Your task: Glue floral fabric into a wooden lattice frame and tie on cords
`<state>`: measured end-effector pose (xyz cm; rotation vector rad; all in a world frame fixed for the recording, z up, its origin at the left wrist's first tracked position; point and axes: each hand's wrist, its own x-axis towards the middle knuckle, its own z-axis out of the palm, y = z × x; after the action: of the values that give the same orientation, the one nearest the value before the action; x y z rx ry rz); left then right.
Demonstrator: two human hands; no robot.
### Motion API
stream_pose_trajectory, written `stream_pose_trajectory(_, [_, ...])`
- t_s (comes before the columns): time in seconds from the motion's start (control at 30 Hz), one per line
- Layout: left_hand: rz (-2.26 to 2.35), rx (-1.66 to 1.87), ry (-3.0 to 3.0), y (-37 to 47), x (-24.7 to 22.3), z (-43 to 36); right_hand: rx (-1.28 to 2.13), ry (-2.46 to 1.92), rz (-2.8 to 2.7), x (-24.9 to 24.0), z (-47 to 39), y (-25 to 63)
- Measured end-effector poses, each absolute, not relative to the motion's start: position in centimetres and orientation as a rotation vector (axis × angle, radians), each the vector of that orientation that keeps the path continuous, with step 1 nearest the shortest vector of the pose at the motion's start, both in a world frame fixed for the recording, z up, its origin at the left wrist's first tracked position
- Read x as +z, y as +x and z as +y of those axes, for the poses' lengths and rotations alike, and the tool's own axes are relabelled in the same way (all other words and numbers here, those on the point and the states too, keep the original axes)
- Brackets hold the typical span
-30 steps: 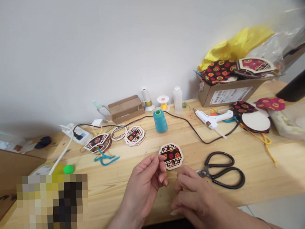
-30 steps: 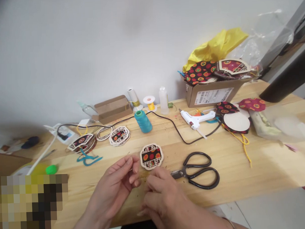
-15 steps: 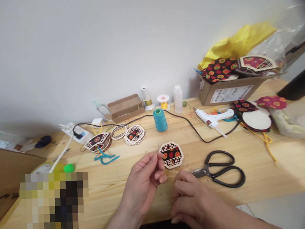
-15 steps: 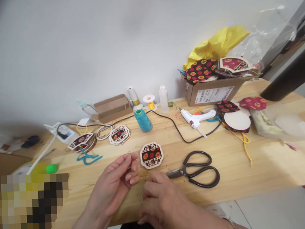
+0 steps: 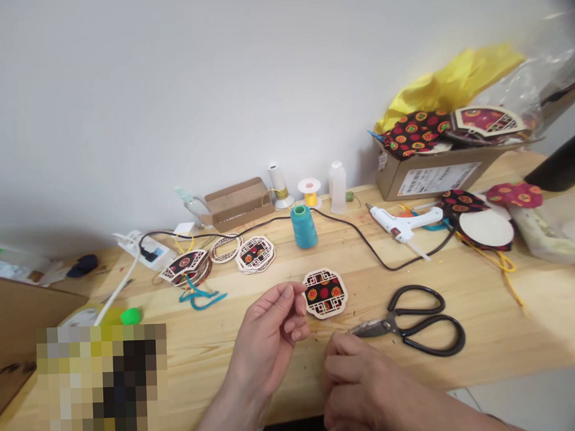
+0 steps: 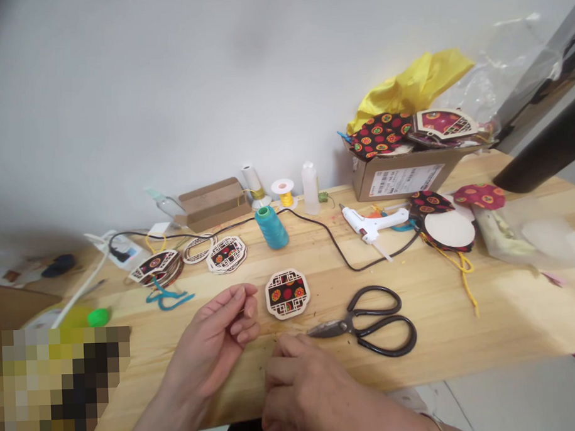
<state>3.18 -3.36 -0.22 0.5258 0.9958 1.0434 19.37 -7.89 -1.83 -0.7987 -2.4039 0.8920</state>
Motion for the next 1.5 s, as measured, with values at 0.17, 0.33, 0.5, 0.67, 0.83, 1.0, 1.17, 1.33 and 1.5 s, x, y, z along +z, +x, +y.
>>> stream_pose_trajectory(0.17, [1.007,1.059,0.55,3.1,-0.4,-3.0,0.907,-0.758,-2.432,-2.2,-7.9,19.2])
stream_pose_trajectory(0.33, [1.022,1.062,0.556,3.1,-0.6,-2.7,0.923,-0.777,-2.427,-2.2,-8.1,19.4])
stream_pose_trajectory(0.5, [1.028,1.078,0.535,3.2,-0.8,-2.4,0.945,-0.745,-2.439,-1.7,-7.9,19.5])
stream_pose_trajectory(0.67, [1.025,1.137,0.506,2.9,-0.8,-1.8,1.12,-0.673,-2.365,-1.1,-7.7,20.0])
stream_pose_trajectory(0.83, [1.114,1.193,0.55,2.2,-0.6,-1.2,1.239,-0.68,-1.882,-0.4,-6.9,22.4])
stream_pose_trajectory(1.0, [1.282,1.141,0.771,0.9,-0.8,-0.9,1.065,-0.814,-1.51,0.1,-5.6,25.5])
stream_pose_trajectory(1.17, [1.831,0.961,1.434,-1.4,-0.5,-0.6,0.915,-1.004,-1.302,0.1,-4.2,26.7])
stream_pose_trajectory(1.33, [2.026,1.064,1.86,-1.7,1.8,-2.1,0.928,-1.053,-1.193,0.1,-3.2,26.2])
stream_pose_trajectory(1.5, [1.258,0.581,1.214,2.2,2.6,-5.4,0.849,-1.072,-1.339,0.7,-3.2,24.5])
